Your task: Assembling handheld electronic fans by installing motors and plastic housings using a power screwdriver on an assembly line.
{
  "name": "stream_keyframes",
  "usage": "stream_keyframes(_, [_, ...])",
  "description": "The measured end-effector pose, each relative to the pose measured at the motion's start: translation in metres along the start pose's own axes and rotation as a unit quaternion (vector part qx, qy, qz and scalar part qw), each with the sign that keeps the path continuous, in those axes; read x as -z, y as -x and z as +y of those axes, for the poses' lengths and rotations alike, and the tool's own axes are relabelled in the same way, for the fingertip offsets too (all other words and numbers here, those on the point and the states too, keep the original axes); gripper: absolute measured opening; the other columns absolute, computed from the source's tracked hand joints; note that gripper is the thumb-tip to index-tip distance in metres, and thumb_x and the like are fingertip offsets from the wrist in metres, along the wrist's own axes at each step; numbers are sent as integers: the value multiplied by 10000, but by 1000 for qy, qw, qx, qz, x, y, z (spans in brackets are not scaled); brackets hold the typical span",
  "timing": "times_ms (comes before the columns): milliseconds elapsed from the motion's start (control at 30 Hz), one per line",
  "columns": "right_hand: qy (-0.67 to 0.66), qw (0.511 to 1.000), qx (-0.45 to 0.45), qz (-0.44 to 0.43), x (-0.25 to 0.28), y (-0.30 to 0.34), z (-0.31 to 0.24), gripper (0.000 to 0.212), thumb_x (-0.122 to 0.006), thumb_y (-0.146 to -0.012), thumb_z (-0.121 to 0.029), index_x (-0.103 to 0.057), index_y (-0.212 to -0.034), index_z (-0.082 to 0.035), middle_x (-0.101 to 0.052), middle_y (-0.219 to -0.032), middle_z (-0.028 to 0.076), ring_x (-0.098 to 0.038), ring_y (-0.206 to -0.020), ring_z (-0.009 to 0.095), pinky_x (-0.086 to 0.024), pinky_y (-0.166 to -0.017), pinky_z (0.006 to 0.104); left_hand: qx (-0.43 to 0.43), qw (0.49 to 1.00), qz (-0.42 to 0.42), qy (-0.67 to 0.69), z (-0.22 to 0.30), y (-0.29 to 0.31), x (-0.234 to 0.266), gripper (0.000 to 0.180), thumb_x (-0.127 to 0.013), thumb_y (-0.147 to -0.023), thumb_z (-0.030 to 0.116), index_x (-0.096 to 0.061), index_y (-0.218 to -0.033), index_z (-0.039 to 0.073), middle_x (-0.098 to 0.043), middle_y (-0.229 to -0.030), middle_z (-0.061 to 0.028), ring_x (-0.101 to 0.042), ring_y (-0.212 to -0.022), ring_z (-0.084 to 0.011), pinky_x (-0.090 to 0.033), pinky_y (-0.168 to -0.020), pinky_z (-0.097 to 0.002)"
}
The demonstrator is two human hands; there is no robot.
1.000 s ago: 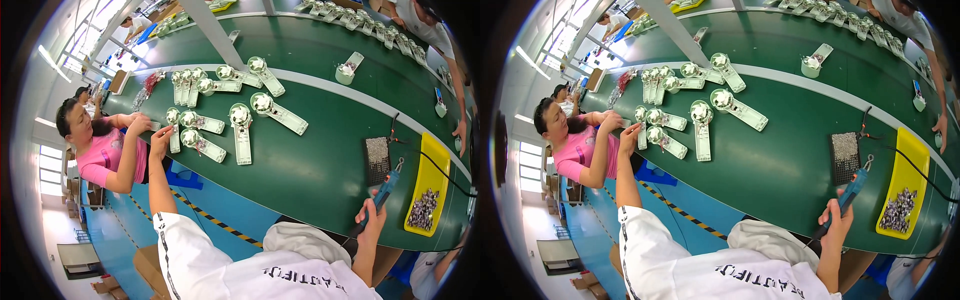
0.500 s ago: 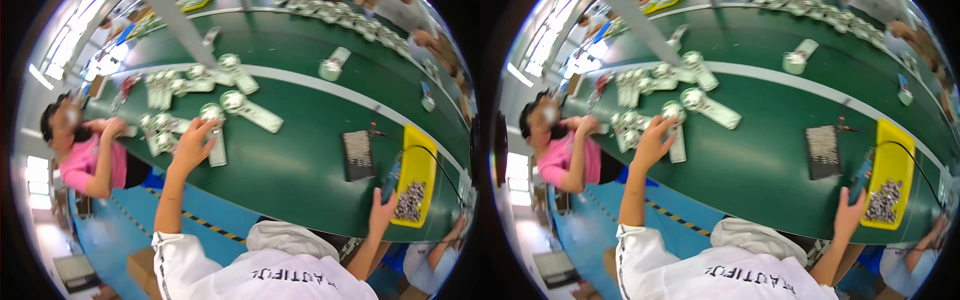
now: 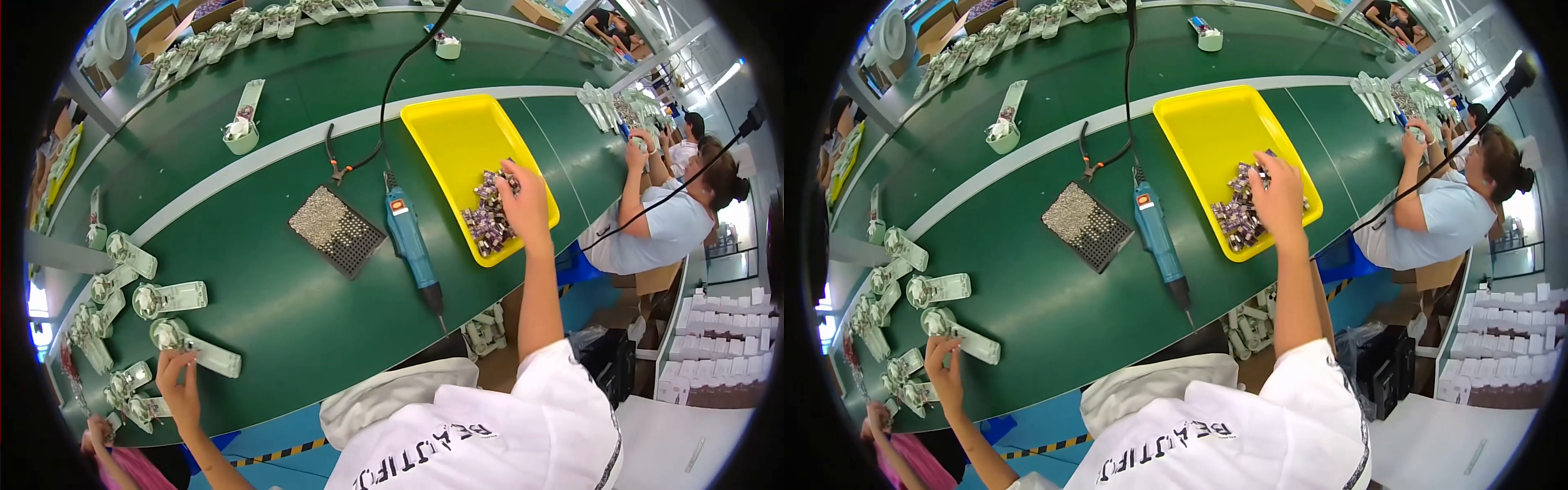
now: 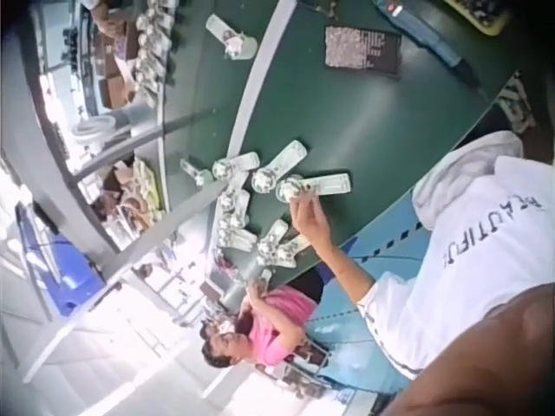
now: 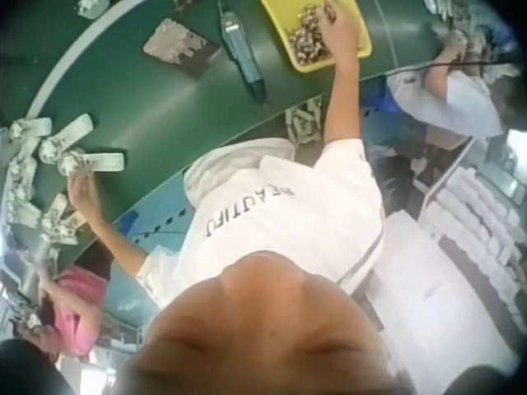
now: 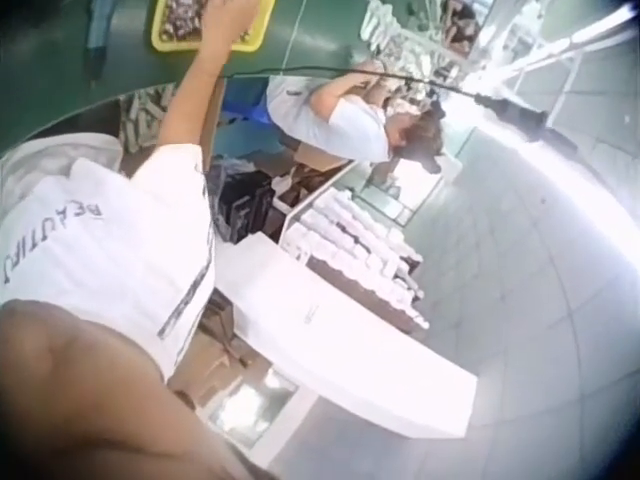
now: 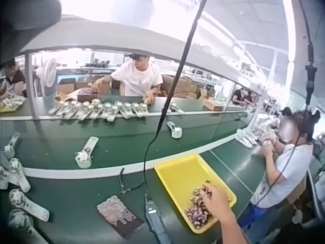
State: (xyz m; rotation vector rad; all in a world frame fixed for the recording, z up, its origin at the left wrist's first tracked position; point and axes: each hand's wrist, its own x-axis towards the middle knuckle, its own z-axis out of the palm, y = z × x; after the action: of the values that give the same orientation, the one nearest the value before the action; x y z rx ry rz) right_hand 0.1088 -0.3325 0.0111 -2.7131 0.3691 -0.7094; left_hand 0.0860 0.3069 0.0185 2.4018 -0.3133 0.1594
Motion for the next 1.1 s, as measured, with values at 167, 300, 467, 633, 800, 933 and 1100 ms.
stream_keyframes(167, [112, 985, 7, -131, -14, -21, 13, 285, -718, -858, -227, -744, -1136, -170, -711, -1149, 68, -590, -1145, 328, -440, -1002, 468, -32, 996, 4, 79, 45, 10, -53, 148, -691, -784, -83, -707, -906, 1, -578, -865, -92, -575, -801, -221, -439, -710, -302])
stream_keyframes(300, [59, 990, 33, -121, -20, -26, 6, 287, -695, -887, -197, -733, -1162, -126, -716, -1146, 88, -624, -1105, 327, -465, -988, 452, -29, 988, -3, 148, 74, 18, -75, 147, -685, -773, -98, -709, -891, -13, -613, -880, -104, -604, -829, -228, -468, -745, -305])
stream_keyframes(467, [-406, 899, -104, -128, 19, 12, -60, 379, -631, -963, -41, -609, -1335, 26, -690, -1127, 65, -659, -981, 143, -528, -868, 266, 40, 955, 29, 292, 93, 8, -123, 118, -676, -845, -102, -679, -935, -26, -608, -907, -90, -599, -809, -171, -478, -714, -264])
stream_keyframes(633, [-567, 736, -101, -355, -20, 110, -175, 387, -745, -831, 71, -672, -1202, -12, -696, -1018, 42, -667, -912, 116, -541, -835, 251, 100, 943, 99, 302, 90, 10, -141, 120, -671, -883, -86, -669, -975, -9, -584, -992, -71, -585, -799, -126, -490, -702, -241])
stream_keyframes(800, [-436, 813, 118, -367, -51, 110, -236, 360, -803, -809, -4, -719, -1156, -47, -653, -975, 54, -637, -878, 149, -518, -768, 274, 143, 944, 138, 262, 97, 14, -138, 135, -685, -882, -70, -688, -996, 1, -590, -1014, -77, -599, -799, -127, -503, -687, -248])
stream_keyframes(933, [-410, 818, 196, -351, -66, 113, -256, 347, -821, -789, -28, -735, -1121, -80, -607, -1101, 75, -629, -944, 190, -526, -785, 291, 131, 947, 174, 235, 93, 16, -146, 154, -710, -858, -62, -691, -999, -3, -595, -992, -80, -614, -788, -146, -510, -681, -257])
stream_keyframes(1100, [-359, 823, 185, -400, -71, 115, -261, 332, -813, -796, -17, -729, -1114, -61, -588, -1126, 81, -647, -884, 189, -547, -776, 321, 146, 940, 168, 258, 96, 14, -142, 150, -729, -836, -56, -696, -973, -4, -604, -982, -82, -612, -770, -157, -515, -663, -265])
